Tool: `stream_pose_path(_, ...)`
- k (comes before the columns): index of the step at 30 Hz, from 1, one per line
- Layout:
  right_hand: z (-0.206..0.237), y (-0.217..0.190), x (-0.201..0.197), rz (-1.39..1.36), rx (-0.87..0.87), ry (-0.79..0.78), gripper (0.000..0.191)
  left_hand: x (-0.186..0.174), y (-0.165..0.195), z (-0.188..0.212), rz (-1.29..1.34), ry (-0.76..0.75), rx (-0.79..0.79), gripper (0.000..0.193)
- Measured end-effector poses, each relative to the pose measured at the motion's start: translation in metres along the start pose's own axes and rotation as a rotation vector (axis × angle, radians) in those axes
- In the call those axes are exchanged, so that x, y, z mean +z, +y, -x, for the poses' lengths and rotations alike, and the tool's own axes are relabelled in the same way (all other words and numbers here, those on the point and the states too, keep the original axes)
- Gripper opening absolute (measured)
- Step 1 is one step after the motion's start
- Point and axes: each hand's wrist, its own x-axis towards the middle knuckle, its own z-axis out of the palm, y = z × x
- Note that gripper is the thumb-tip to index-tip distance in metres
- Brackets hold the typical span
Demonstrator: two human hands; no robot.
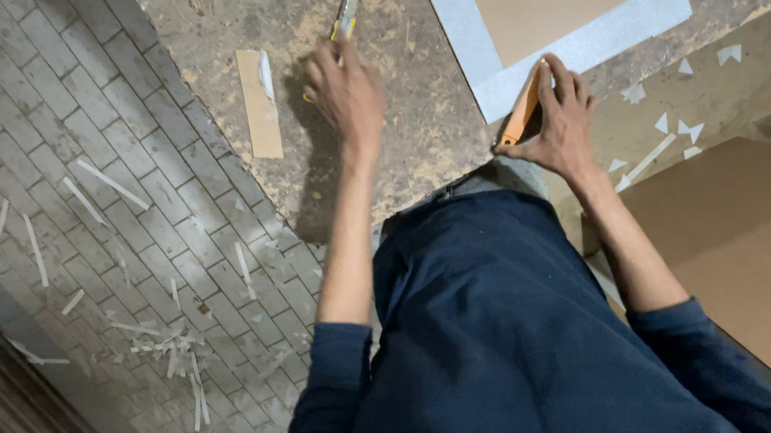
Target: The person peels white protective paper strips off the border of a rectangular mat board on a workbench, then uses a utility knife and an orange plastic blade to trim and clean the board's edges. They work around the board's sides, remove cut scraps, and finally place the finished mat board onto a stack of boards at the end of the bench.
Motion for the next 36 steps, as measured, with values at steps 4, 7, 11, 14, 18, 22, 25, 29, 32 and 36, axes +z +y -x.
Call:
stream_pose_path(4,0.002,0.011,0.003,-0.045,-0.070,-0.004,0.144,-0.006,-0.016,-0.019,-0.047,-0.064,-0.030,0.058)
stream_pose_path(7,0.003,0.015,0.002,-0.081,-0.110,0.015,0.144,-0.005,-0.010,-0.014,-0.043,-0.085,-0.015,0.047)
stream_pose_path(11,0.001,0.012,-0.001,-0.095,-0.134,0.029,0.138,-0.003,0.019,0.021,0.194,-0.308,-0.078,0.043)
stream_pose_path(14,-0.006,0.003,0.001,-0.133,-0.142,-0.023,0.136,0.022,0.062,0.045,0.442,-0.631,-0.194,0.049)
stream_pose_path(18,-0.013,-0.007,0.006,-0.064,-0.135,-0.057,0.133,0.044,0.078,0.065,0.435,-0.376,0.109,0.068)
stream_pose_path(22,-0.012,-0.006,0.011,-0.157,-0.188,-0.002,0.128,0.052,0.072,0.070,0.514,-0.354,0.038,0.075)
stream_pose_path(25,-0.012,-0.002,0.014,-0.141,-0.186,0.017,0.116,0.055,0.069,0.072,0.517,-0.373,0.025,0.073)
stream_pose_path(29,-0.012,0.002,0.017,-0.130,-0.196,0.000,0.112,0.057,0.068,0.075,0.513,-0.367,0.024,0.074)
stream_pose_path(32,-0.012,0.001,0.018,-0.115,-0.202,0.007,0.110,0.058,0.066,0.075,0.511,-0.365,0.024,0.075)
stream_pose_path(36,-0.013,-0.002,0.018,-0.094,-0.219,0.015,0.109,0.060,0.063,0.075,0.535,-0.321,0.040,0.077)
